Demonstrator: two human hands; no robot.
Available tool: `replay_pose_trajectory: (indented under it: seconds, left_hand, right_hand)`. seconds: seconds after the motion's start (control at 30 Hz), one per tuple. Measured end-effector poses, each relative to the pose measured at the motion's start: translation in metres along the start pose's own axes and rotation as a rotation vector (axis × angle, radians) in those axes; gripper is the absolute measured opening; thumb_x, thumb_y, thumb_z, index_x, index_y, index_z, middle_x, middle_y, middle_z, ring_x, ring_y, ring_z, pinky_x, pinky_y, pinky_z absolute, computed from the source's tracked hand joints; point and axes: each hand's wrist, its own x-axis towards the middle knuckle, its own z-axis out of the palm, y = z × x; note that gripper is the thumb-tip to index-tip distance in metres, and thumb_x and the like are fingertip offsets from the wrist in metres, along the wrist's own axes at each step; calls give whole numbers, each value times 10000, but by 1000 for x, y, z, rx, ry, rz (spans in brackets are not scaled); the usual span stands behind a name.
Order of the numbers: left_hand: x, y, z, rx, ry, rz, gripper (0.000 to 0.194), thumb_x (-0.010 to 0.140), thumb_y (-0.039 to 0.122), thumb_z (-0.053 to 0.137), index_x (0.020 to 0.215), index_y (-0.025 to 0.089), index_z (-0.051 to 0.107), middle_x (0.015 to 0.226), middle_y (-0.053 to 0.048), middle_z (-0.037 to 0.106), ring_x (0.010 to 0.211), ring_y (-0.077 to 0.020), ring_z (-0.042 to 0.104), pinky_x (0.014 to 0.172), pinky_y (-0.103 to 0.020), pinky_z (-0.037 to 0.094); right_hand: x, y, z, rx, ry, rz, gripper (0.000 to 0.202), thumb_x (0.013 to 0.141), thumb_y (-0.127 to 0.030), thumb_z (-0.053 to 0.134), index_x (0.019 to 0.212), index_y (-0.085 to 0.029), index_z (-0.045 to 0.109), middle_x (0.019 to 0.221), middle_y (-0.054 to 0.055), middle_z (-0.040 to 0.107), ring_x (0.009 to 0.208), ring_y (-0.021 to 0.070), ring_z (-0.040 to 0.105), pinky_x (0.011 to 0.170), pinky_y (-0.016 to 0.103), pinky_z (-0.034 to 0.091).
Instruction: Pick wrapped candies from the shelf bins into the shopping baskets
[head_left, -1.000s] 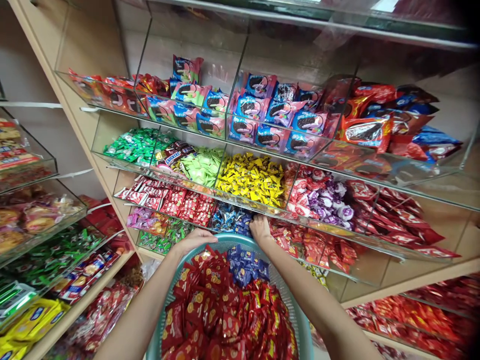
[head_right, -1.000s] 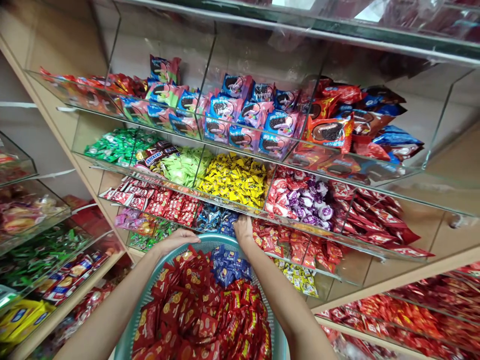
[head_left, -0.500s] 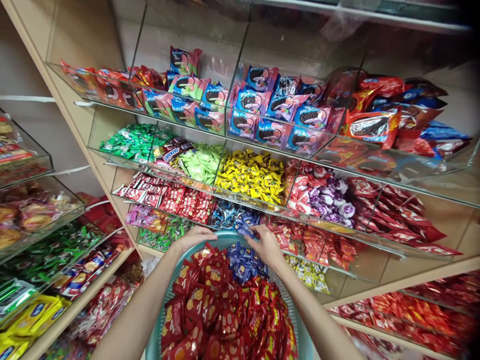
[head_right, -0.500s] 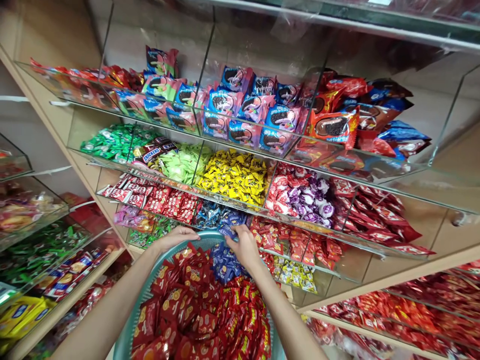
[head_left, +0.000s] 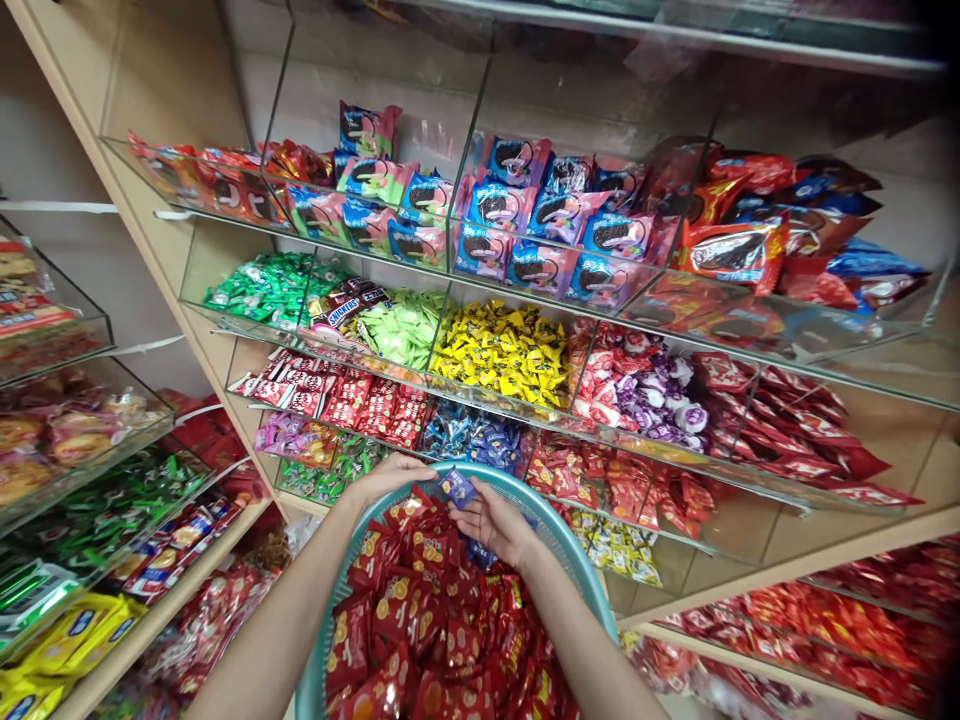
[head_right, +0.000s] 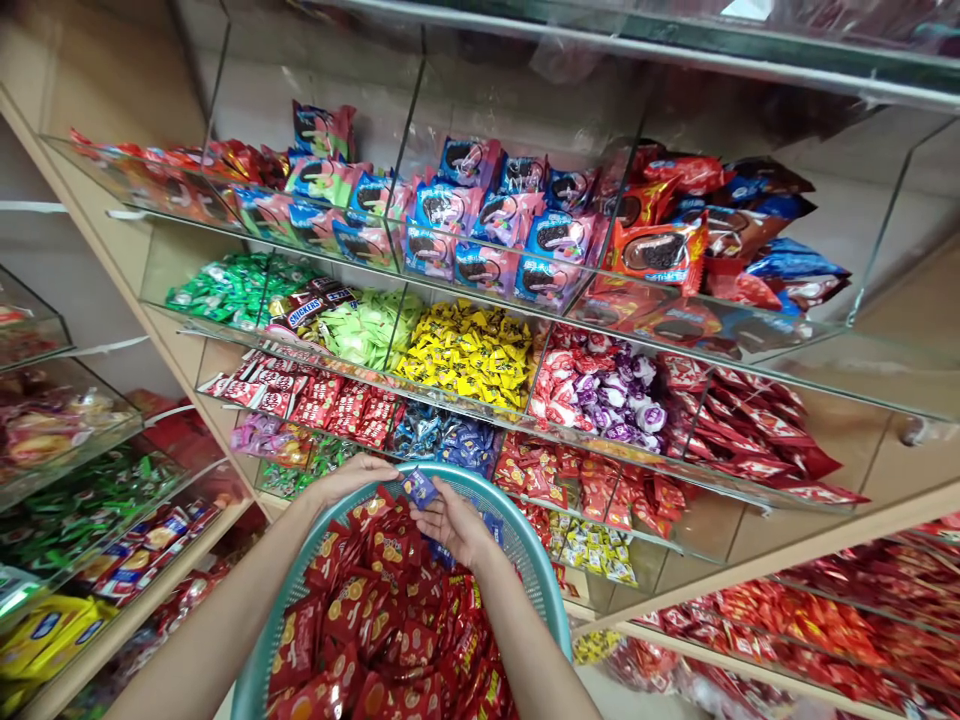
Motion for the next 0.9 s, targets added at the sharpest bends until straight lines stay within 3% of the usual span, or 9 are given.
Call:
replay_pose_trajectory:
  seconds: [0.3,0.53,0.77,0.9]
  left_hand:
    - [1,-1,-1,55,28,74,332,561,431,691,706,136,642,726,-20,626,654,-126,531,627,-214,380]
    - [-2,2,0,34,35,43,367,533,466,695,611,145,537,624,18,546,549,-89,452,517,-190,328]
    - [-1,4,1,35,18,28,357,572,480,668,646,145,571,624,19,560,533,-83,454,513,-189,328]
    - [-4,8,2,69,66,31,382,610,533,613,652,153,612,585,16,550,508,-84,438,483,-187,305]
  right_hand:
    - [19,8,19,-216,76,-133,442,698,-564,531,734,-128,595,646,64,647,541,107,604,513,195,467]
    - [15,17,10,-179,118,-278,342,506,-381,753,669,-132,585,613,20,640,610,115,616,593,203,467]
    - [6,7,8,-293,128,-378,332,549,-428,712,674,-148,584,610,-6,616,586,103,586,560,202,427]
    - [-13,-12,-11,-427,192,-499,306,583,-443,685,672,-168,582,607,-17,598,627,126,575,559,216,401]
